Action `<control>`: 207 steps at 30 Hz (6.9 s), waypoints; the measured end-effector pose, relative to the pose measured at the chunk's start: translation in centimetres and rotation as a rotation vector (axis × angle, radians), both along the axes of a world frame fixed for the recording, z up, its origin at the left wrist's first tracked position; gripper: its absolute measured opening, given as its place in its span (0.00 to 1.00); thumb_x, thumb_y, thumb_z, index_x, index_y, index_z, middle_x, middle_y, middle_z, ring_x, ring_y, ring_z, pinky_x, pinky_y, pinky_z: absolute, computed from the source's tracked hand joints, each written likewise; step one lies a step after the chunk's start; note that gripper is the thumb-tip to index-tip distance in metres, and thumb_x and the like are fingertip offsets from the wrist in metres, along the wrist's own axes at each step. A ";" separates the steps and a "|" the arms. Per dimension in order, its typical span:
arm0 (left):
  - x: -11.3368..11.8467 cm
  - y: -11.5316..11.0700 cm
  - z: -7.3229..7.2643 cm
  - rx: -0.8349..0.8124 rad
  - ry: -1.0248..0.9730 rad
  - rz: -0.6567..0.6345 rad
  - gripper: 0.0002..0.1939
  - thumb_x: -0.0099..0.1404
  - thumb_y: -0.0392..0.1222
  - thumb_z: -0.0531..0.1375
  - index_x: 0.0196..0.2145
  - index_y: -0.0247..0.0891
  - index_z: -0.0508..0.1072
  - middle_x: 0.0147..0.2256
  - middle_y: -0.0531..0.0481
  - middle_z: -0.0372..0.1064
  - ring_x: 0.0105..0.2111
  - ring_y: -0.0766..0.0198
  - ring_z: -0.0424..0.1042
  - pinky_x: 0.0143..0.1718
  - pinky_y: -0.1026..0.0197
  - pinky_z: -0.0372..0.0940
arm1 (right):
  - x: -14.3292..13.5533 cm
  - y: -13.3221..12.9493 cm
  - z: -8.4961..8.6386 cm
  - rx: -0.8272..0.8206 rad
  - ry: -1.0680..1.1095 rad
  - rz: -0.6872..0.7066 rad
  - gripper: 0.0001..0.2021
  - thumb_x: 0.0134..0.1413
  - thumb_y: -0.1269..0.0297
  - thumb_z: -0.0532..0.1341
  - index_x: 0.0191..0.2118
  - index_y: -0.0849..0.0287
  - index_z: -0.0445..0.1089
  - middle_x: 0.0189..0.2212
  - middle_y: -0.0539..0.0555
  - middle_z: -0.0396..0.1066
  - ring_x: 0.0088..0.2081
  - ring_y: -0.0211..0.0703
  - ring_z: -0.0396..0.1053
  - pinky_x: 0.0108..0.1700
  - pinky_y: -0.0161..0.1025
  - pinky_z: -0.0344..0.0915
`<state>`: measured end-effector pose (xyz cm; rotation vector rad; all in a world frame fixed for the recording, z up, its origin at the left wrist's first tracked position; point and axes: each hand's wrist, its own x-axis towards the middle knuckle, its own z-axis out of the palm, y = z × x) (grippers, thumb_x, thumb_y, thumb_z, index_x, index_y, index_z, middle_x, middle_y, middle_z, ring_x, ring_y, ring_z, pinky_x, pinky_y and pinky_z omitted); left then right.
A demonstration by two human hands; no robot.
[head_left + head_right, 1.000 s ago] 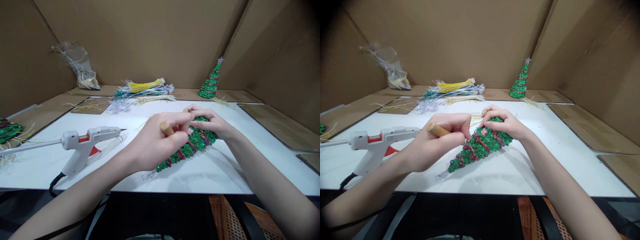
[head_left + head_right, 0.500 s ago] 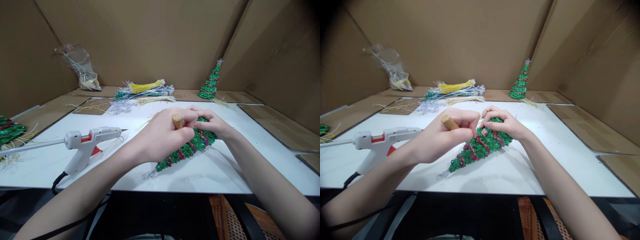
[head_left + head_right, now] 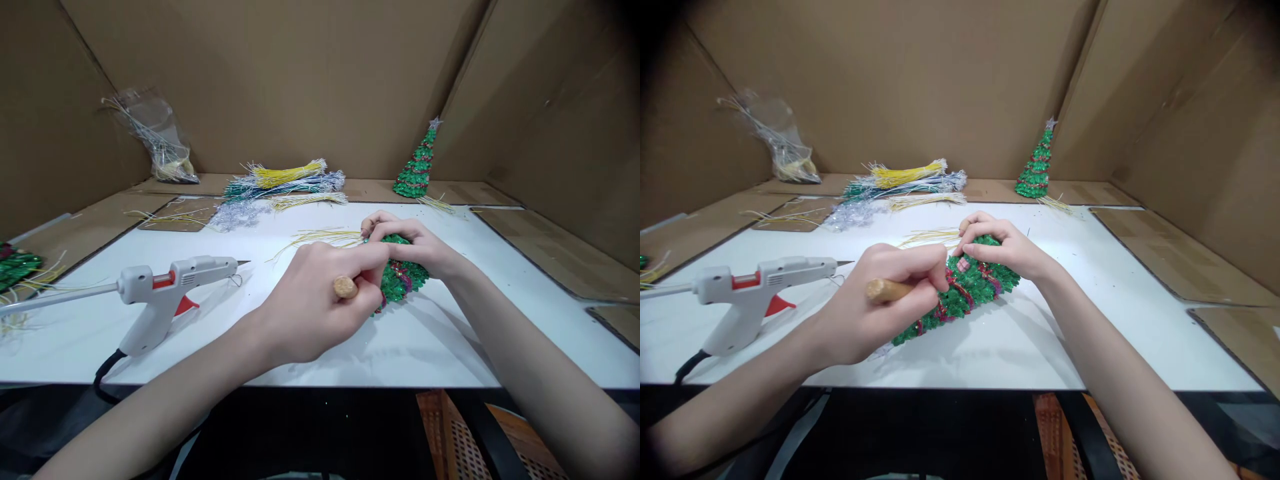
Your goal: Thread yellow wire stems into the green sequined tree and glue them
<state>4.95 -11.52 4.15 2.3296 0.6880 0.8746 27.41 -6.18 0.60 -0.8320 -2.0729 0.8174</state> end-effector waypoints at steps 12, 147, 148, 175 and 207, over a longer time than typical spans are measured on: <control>-1.0 -1.0 1.3 0.088 -0.063 0.116 0.10 0.56 0.29 0.51 0.21 0.39 0.63 0.14 0.59 0.50 0.16 0.71 0.48 0.19 0.66 0.48 | 0.0 -0.1 0.1 -0.016 0.006 -0.001 0.10 0.54 0.53 0.64 0.31 0.53 0.77 0.37 0.54 0.67 0.45 0.49 0.65 0.53 0.48 0.61; -0.9 -1.4 -1.4 -0.016 -0.114 0.099 0.09 0.59 0.27 0.51 0.24 0.37 0.60 0.20 0.59 0.54 0.20 0.72 0.52 0.23 0.66 0.51 | 0.3 -0.1 0.0 -0.025 0.002 -0.034 0.09 0.56 0.57 0.63 0.33 0.54 0.79 0.37 0.54 0.67 0.45 0.48 0.65 0.54 0.47 0.59; -0.8 -1.3 -1.2 -0.015 -0.118 0.100 0.09 0.58 0.27 0.51 0.23 0.37 0.61 0.19 0.59 0.54 0.20 0.72 0.52 0.23 0.66 0.50 | 0.3 -0.1 0.0 -0.025 0.003 -0.034 0.09 0.56 0.57 0.63 0.32 0.53 0.78 0.37 0.54 0.67 0.45 0.48 0.65 0.54 0.48 0.59; -2.4 0.7 -0.2 0.008 -0.387 0.178 0.09 0.53 0.26 0.55 0.24 0.38 0.70 0.19 0.56 0.61 0.19 0.71 0.57 0.19 0.65 0.51 | 0.4 0.0 -0.1 -0.013 -0.004 -0.018 0.08 0.57 0.58 0.63 0.33 0.53 0.79 0.38 0.54 0.67 0.45 0.47 0.65 0.53 0.46 0.60; 0.1 0.3 0.4 0.052 0.016 -0.006 0.06 0.57 0.29 0.53 0.24 0.36 0.64 0.19 0.61 0.56 0.20 0.73 0.53 0.25 0.67 0.50 | 0.5 0.0 -0.2 -0.008 0.006 -0.001 0.12 0.56 0.53 0.63 0.31 0.54 0.76 0.39 0.54 0.65 0.45 0.49 0.64 0.53 0.47 0.59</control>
